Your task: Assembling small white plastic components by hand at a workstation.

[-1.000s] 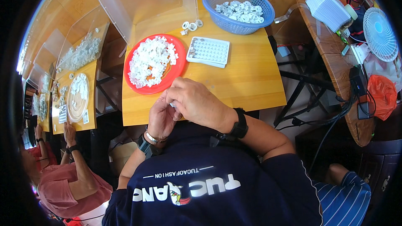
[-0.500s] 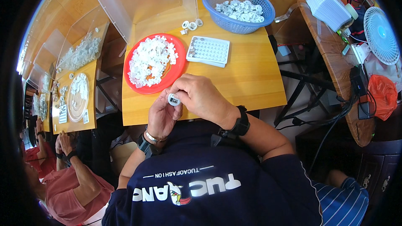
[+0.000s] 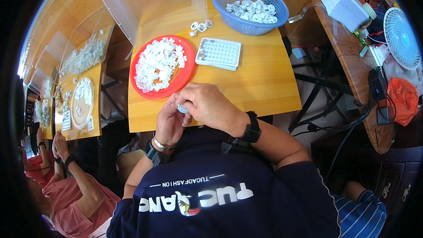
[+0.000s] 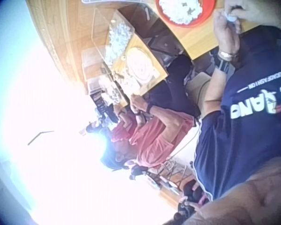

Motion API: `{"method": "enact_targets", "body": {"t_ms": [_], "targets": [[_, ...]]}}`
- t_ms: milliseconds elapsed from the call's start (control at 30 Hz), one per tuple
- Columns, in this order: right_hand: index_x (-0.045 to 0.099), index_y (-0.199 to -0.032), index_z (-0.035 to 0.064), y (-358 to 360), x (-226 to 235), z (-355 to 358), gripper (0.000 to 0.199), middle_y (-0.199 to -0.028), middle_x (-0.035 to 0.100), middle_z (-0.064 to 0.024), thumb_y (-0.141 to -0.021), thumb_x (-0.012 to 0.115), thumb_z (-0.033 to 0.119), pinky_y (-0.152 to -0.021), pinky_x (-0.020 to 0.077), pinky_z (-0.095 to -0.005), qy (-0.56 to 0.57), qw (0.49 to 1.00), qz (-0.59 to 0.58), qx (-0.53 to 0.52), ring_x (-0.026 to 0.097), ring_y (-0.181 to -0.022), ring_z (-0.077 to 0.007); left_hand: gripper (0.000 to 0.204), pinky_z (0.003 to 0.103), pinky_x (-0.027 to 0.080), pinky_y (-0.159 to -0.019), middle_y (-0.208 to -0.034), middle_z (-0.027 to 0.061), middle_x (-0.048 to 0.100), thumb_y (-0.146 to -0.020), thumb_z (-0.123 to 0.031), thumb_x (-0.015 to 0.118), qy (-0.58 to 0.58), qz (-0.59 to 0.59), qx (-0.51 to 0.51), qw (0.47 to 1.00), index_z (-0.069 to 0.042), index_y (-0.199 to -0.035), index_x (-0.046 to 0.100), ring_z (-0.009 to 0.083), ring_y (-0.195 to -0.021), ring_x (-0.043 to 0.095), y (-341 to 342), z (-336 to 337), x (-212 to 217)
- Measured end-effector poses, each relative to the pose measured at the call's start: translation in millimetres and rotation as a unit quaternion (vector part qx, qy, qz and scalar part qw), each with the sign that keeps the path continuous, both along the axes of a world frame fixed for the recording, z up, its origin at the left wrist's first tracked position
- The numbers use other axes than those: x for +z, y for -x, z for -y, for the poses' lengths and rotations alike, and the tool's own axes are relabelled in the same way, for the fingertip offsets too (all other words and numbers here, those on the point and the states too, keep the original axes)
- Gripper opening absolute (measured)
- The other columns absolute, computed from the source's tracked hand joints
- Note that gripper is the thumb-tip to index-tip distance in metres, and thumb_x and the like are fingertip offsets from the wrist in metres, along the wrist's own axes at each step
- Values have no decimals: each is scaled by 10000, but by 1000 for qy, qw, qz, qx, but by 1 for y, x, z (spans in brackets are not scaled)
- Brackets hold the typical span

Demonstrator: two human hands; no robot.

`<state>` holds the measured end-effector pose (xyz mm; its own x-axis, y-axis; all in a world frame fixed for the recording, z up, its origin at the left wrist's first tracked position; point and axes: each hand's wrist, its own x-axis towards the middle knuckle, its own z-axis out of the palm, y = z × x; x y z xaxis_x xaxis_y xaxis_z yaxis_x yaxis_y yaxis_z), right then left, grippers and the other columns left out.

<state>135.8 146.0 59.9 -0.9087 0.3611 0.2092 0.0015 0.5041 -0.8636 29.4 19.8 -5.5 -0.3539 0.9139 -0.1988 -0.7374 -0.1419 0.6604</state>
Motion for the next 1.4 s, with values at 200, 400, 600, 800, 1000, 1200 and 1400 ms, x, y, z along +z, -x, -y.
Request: {"method": "enact_targets", "body": {"t_ms": [200, 400, 600, 800, 1000, 1200, 1400], "targets": [[673, -849, 15, 1, -3, 1, 61, -800, 625, -139, -805, 635, 33, -662, 504, -355, -57, 998, -24, 8, 630, -724, -302, 139, 236, 388, -523, -798, 15, 545, -1010, -219, 439, 27, -1, 1, 1000, -96, -984, 496, 111, -607, 507, -3, 1, 4], [668, -837, 2, 1, -6, 5, 33, -830, 603, -123, -820, 640, 3, -657, 506, -341, 5, 999, -43, -28, 642, -706, -264, 138, 236, 379, -521, -812, 17, 541, -1012, -216, 432, 26, 2, 14, 1000, -98, -980, 495, 105, -603, 492, -3, -1, 2], [649, -879, -7, 0, -8, 2, 68, -916, 635, -134, -828, 675, 28, -655, 531, -354, 104, 994, -19, -33, 685, -733, -223, 186, 193, 405, -515, -854, 9, 577, -1028, -275, 449, -15, -14, 1, 1000, -95, -1011, 494, 72, -629, 541, -2, -2, -1], [612, -931, -8, 0, -16, -1, 148, -848, 673, -123, -825, 692, 58, -629, 519, -320, 76, 995, 5, -59, 677, -670, -201, 175, 194, 405, -550, -883, 5, 576, -1024, -272, 464, -50, -21, 2, 999, -99, -1026, 489, 72, -678, 549, -2, -3, 0], [609, -918, -31, -1, -9, 3, 121, -764, 701, -119, -853, 672, 49, -579, 522, -293, 199, 978, 7, -54, 666, -599, -149, 194, 200, 419, -565, -903, 16, 588, -1025, -282, 458, -21, -56, 34, 998, -99, -1076, 495, 85, -691, 559, -3, -7, 5], [626, -917, -44, -3, -11, -4, 118, -746, 676, -105, -870, 677, 51, -550, 512, -267, 243, 967, -10, -78, 660, -585, -138, 189, 221, 445, -568, -840, 56, 624, -1023, -208, 432, 41, -85, 3, 996, -72, -1121, 519, 104, -651, 566, -4, -9, 19], [646, -879, -53, -3, -10, -6, 115, -794, 665, -105, -854, 701, 44, -563, 511, -261, 196, 976, -15, -98, 665, -655, -127, 214, 214, 458, -553, -817, 67, 638, -1010, -144, 452, 33, -192, 10, 981, -63, -1195, 521, 106, -645, 584, -1, -8, 14]]}}
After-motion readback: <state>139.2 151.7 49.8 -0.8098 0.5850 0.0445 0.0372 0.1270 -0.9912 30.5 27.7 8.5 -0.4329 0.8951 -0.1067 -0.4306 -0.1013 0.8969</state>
